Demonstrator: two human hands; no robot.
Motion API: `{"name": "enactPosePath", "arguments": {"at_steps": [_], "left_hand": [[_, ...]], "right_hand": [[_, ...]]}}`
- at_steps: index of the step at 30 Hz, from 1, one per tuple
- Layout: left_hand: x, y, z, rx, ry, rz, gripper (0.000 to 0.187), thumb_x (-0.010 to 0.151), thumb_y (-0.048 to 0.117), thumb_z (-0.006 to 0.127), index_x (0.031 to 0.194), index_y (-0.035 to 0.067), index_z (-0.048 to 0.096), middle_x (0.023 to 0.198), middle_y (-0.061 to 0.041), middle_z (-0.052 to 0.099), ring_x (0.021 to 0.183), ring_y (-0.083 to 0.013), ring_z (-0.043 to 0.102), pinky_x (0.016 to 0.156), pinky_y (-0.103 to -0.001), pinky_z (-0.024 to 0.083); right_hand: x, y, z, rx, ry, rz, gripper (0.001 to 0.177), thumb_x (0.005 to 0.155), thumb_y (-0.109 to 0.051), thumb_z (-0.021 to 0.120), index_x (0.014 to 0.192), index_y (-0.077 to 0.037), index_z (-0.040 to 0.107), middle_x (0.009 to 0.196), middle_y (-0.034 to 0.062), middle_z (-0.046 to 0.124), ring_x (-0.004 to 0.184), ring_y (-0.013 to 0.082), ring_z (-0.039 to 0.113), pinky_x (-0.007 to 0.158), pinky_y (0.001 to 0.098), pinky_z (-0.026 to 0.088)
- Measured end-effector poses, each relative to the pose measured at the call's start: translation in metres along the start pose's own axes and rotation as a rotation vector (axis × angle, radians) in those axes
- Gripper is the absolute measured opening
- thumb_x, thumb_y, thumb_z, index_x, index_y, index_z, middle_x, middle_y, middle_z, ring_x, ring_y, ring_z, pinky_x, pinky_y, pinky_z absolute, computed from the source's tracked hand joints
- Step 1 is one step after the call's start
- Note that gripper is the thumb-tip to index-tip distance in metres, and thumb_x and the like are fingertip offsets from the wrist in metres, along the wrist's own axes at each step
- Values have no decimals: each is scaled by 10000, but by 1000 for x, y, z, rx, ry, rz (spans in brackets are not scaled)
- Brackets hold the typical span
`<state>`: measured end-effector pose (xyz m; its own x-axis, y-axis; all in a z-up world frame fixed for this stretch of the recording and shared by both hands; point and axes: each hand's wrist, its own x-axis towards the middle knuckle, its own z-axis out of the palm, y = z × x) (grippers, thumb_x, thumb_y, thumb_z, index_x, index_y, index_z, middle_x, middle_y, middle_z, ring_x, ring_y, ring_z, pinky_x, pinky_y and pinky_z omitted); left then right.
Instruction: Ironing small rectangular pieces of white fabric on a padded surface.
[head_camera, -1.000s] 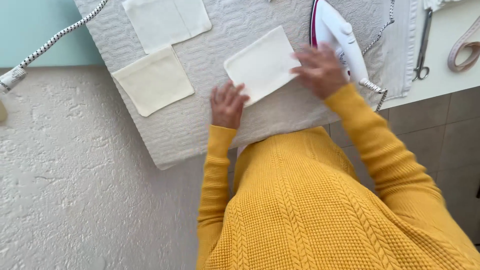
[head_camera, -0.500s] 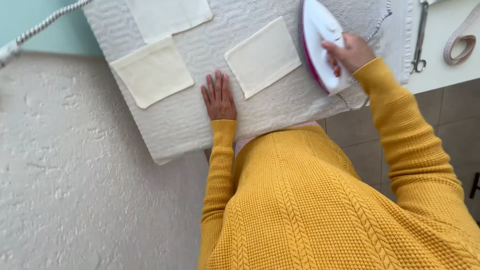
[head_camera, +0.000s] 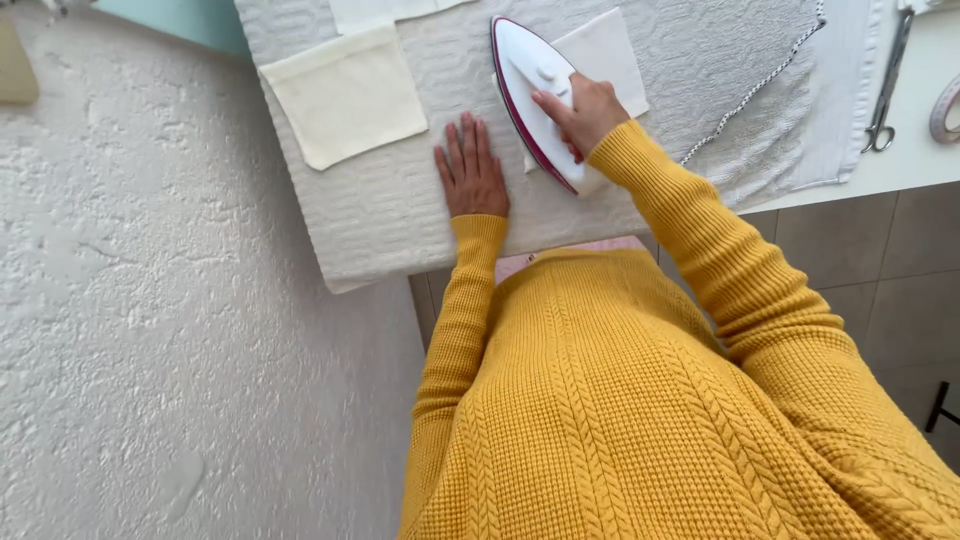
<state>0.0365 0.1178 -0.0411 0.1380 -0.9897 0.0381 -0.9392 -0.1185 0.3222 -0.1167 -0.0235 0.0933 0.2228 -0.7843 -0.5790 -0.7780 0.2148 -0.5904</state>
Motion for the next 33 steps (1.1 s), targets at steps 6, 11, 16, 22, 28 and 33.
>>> {"name": "enactPosePath", "arguments": {"at_steps": [6, 11, 16, 22, 28, 33], "left_hand": [[0, 1, 2, 40, -63, 0, 606, 1112, 327, 370, 1648, 116, 180, 1725, -49, 119, 1601, -280, 73, 1314, -511, 47], [7, 3, -7, 55, -50, 9, 588, 1122, 352, 331, 1658, 180, 159, 1732, -13, 87, 1604, -274, 34, 1313, -519, 15], [9, 7, -23, 51, -220, -21, 601, 1110, 373, 318, 1656, 181, 156, 1728, -3, 77, 1595, -293, 22, 1295, -536, -7], [9, 6, -15, 55, -144, -2, 617, 1109, 356, 337, 1663, 156, 155, 1736, -16, 74, 1604, -291, 18, 1306, -532, -8], [9, 7, -22, 57, -137, -15, 634, 1098, 347, 358, 1659, 130, 156, 1734, -40, 68, 1603, -300, 9, 1307, -537, -4], [10, 8, -19, 71, -150, -4, 646, 1086, 349, 367, 1652, 124, 152, 1731, -39, 67, 1600, -310, 12, 1301, -540, 3]], "right_hand": [[-6, -7, 8, 65, 81, -123, 439, 1052, -407, 595, 1063, 31, 607, 585, 71, 631, 414, 134, 599, 379, 298, 485], [-5, -10, 13, 55, 32, -15, 433, 1056, -401, 573, 1027, 31, 571, 574, 19, 606, 409, 117, 583, 343, 279, 487], [-4, -7, 19, 77, 17, -15, 432, 1065, -388, 565, 1032, 43, 569, 573, 20, 601, 399, 119, 555, 328, 283, 471], [11, -21, 15, 8, 89, 1, 457, 1052, -414, 588, 1027, 41, 591, 567, 33, 607, 400, 111, 574, 336, 274, 471], [12, -19, 18, 22, 86, 5, 478, 1052, -430, 586, 1008, 45, 607, 586, 38, 619, 416, 116, 581, 344, 283, 484], [12, -16, 16, 46, 113, -23, 490, 1027, -432, 621, 1039, 58, 623, 599, 58, 637, 417, 134, 597, 352, 297, 485]]}}
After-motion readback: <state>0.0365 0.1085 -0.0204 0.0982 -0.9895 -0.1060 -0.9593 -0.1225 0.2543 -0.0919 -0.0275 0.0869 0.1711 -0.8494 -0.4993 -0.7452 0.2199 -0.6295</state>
